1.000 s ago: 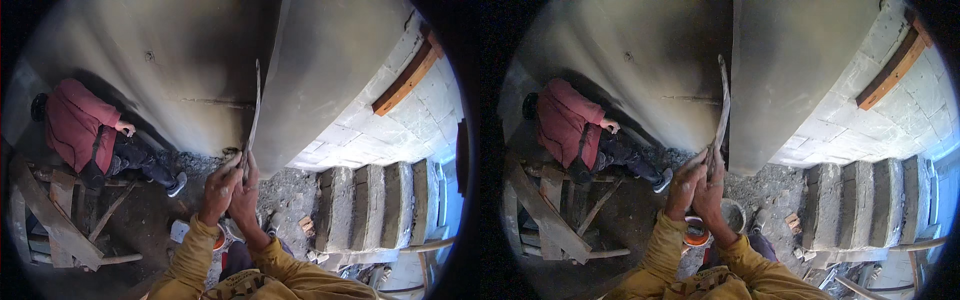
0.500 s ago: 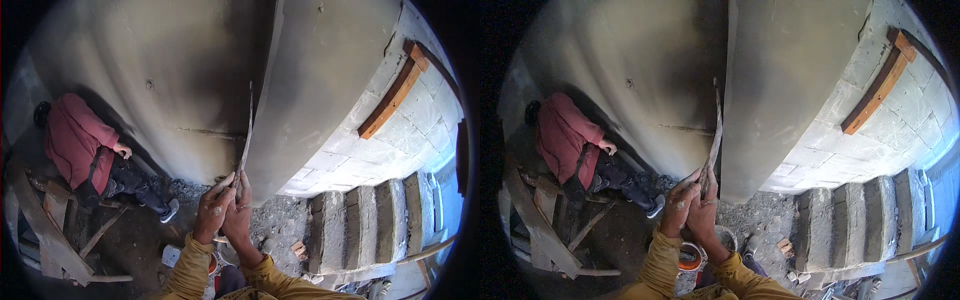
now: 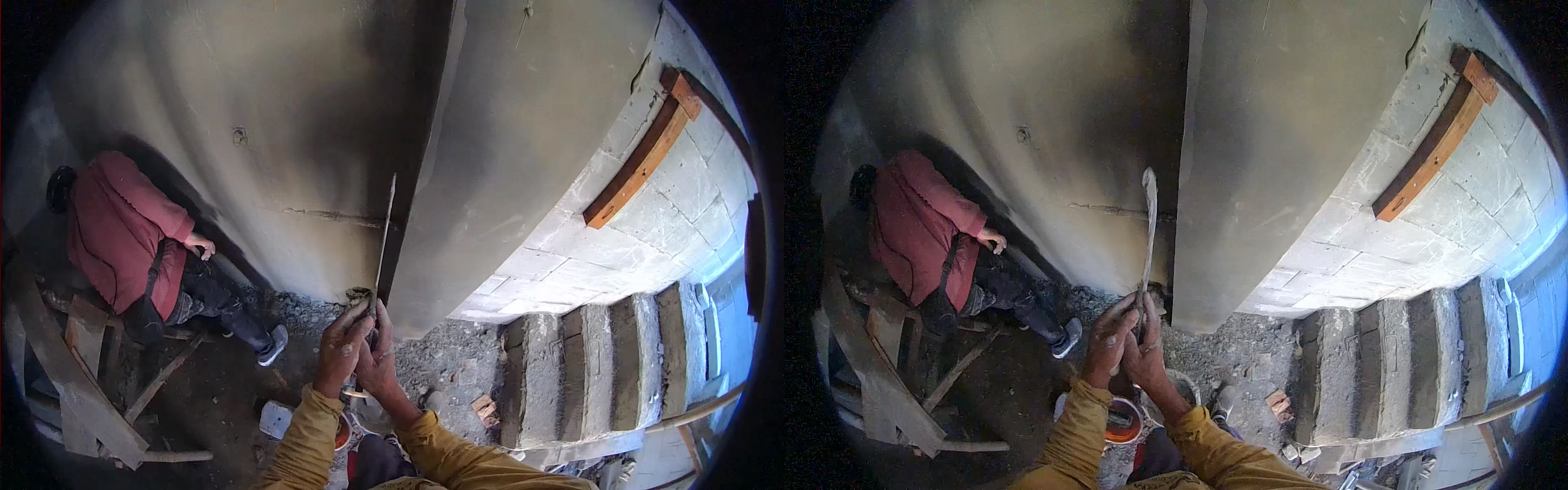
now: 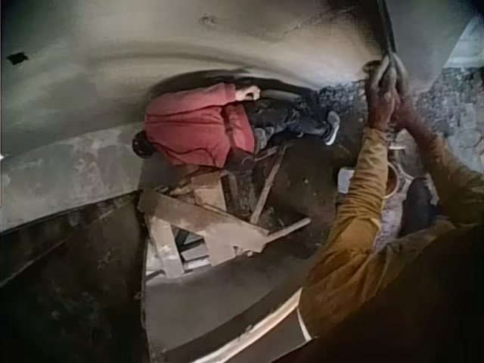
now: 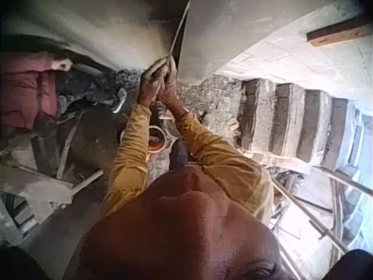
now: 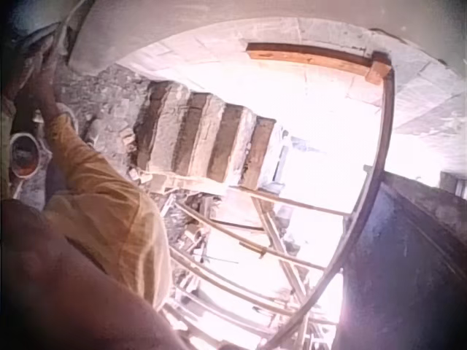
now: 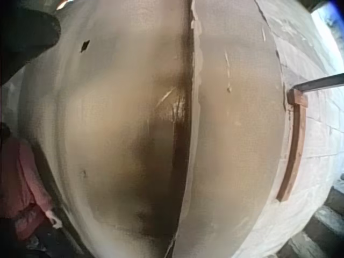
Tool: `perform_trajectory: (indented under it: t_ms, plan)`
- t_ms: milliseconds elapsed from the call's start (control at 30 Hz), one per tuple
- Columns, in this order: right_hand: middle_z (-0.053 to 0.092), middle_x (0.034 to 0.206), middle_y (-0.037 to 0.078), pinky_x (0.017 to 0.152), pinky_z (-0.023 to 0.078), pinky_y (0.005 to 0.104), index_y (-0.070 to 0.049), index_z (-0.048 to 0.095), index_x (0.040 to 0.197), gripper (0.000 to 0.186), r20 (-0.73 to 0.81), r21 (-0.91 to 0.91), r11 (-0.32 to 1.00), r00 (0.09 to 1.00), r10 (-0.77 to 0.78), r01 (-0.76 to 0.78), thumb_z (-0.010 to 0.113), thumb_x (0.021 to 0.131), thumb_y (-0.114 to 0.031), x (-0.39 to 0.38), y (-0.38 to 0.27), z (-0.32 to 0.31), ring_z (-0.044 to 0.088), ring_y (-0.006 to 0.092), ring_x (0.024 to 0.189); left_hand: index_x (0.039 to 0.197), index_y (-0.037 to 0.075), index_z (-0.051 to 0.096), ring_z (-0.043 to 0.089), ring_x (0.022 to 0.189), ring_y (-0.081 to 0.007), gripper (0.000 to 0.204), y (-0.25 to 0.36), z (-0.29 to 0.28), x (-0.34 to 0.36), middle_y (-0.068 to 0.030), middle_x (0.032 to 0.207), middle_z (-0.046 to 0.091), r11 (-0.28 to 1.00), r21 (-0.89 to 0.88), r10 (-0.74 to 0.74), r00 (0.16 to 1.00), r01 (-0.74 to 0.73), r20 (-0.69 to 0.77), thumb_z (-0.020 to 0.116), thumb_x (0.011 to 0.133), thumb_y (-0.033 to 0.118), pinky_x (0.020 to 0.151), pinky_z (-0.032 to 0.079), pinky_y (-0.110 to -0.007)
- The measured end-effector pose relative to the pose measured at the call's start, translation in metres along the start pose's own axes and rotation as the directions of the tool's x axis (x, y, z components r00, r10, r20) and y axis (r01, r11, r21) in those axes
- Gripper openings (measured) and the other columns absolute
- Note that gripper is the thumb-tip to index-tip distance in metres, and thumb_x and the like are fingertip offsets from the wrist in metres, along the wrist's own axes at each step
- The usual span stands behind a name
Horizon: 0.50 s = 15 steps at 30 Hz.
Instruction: Apply plaster to a wall and smooth it using tools.
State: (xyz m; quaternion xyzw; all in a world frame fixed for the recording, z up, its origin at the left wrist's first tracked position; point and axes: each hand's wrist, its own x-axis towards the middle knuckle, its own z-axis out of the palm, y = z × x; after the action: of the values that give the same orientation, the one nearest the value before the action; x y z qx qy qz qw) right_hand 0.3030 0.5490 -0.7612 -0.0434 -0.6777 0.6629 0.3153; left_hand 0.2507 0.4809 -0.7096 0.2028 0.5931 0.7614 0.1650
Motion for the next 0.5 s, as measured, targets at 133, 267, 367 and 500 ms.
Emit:
perform_trajectory:
  t_ms: [133, 267, 367, 500]
  plan:
    - [0.027, 0.147, 0.023, 0.111, 0.025, 0.0395, 0.002, 0.016, 0.146, 0.066, -0.055, -0.039, 0.999, 0.998, 0.019, -0.021, 0.052, 0.092, -0.007, 0.001, 0.034, -0.001, 0.030, 0.0324, 0.137, 0.121, -0.004, 0.059, 0.059, 0.106, -0.0185, 0.034, -0.015, 0.000, 0.009, -0.0133, 0.119, 0.062, 0.981, 0.193, 0.003, 1.000, -0.001, -0.012, 0.059, 0.093, 0.015, 0.093, 0.046, -0.031]
    - [0.035, 0.141, 0.023, 0.108, 0.029, 0.0392, 0.002, 0.016, 0.146, 0.065, -0.110, -0.142, 0.984, 0.987, -0.120, 0.103, 0.052, 0.094, -0.013, 0.010, 0.051, 0.007, 0.038, 0.0324, 0.130, 0.123, 0.000, 0.059, 0.058, 0.099, -0.0139, 0.033, -0.041, -0.013, 0.021, -0.0096, 0.114, 0.063, 0.995, 0.079, -0.065, 0.996, 0.060, 0.057, 0.058, 0.094, 0.015, 0.086, 0.047, -0.027]
    - [0.037, 0.139, 0.022, 0.105, 0.032, 0.0387, 0.002, 0.016, 0.145, 0.066, -0.160, -0.135, 0.984, 0.977, -0.140, 0.119, 0.054, 0.094, -0.015, 0.016, 0.086, 0.011, 0.041, 0.0311, 0.126, 0.123, -0.001, 0.059, 0.058, 0.100, -0.0138, 0.034, -0.051, -0.015, 0.037, -0.0104, 0.114, 0.063, 0.994, 0.105, 0.023, 0.996, -0.032, 0.086, 0.059, 0.094, 0.015, 0.087, 0.048, -0.026]
    - [0.031, 0.143, 0.021, 0.106, 0.033, 0.0372, 0.002, 0.015, 0.146, 0.067, -0.160, -0.292, 0.935, 0.954, -0.255, 0.201, 0.055, 0.095, -0.017, 0.028, 0.096, 0.017, 0.039, 0.0288, 0.129, 0.124, -0.004, 0.056, 0.057, 0.108, -0.0173, 0.036, -0.059, -0.027, 0.049, -0.0123, 0.118, 0.062, 0.987, 0.143, 0.048, 0.989, -0.068, 0.139, 0.057, 0.094, 0.015, 0.095, 0.043, -0.029]
